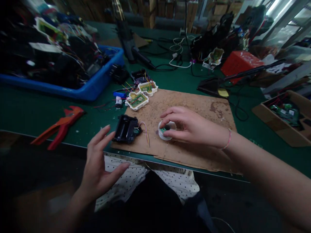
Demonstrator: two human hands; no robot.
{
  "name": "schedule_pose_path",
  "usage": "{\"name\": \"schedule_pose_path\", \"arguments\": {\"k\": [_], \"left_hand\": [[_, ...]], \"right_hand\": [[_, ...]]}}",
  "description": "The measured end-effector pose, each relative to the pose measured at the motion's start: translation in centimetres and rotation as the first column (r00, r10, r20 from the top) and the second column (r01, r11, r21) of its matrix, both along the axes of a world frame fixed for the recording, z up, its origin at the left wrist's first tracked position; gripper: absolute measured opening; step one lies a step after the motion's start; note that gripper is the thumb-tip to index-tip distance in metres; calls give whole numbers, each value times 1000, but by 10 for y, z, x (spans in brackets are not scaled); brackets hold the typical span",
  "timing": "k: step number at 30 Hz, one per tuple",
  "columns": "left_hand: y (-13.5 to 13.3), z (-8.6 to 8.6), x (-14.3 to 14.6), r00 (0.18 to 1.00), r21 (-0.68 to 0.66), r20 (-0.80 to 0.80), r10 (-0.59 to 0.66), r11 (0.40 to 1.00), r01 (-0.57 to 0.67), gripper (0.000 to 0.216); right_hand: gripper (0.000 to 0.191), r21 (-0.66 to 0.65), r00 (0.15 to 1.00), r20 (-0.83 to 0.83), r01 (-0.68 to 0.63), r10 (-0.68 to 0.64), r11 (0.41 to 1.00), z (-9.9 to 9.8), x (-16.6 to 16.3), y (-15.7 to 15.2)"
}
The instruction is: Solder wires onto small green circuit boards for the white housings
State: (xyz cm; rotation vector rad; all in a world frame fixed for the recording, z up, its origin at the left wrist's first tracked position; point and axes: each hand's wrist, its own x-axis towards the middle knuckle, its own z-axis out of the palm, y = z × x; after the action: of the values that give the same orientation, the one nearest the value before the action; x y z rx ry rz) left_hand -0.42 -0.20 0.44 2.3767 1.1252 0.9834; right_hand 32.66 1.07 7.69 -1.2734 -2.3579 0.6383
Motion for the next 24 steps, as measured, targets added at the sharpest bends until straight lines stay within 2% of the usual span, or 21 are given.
{"name": "schedule_pose_path", "arguments": {"k": [6,12,15,17,20,22,24], "left_hand": [[5,-3,-4,1000,-33,9,19,999,-19,80],[10,3,2,1000,2,28,4,1000,-4,77],[18,10,9,999,55,27,-37,998,36,67],[27,18,15,996,126,-5,-89,988,89,55],[44,31,27,980,236,-86,-181,952,197,40],[55,41,34,956,277,-141,-259,917,289,35],[64,49,40,918,288,-211,-336,876,387,32]], "right_hand": [[28,-116,999,-31,-34,30,993,-2,3,7],[27,-187,998,-54,-47,38,981,-8,6,14],[31,-168,995,-98,-9,-7,986,-10,10,14],[34,-147,982,-166,68,-93,987,-12,12,11],[31,-159,888,-362,241,-284,957,-16,13,4],[28,-177,746,-531,367,-403,913,-21,13,-2],[27,-182,586,-667,471,-460,863,-29,14,-6]]}}
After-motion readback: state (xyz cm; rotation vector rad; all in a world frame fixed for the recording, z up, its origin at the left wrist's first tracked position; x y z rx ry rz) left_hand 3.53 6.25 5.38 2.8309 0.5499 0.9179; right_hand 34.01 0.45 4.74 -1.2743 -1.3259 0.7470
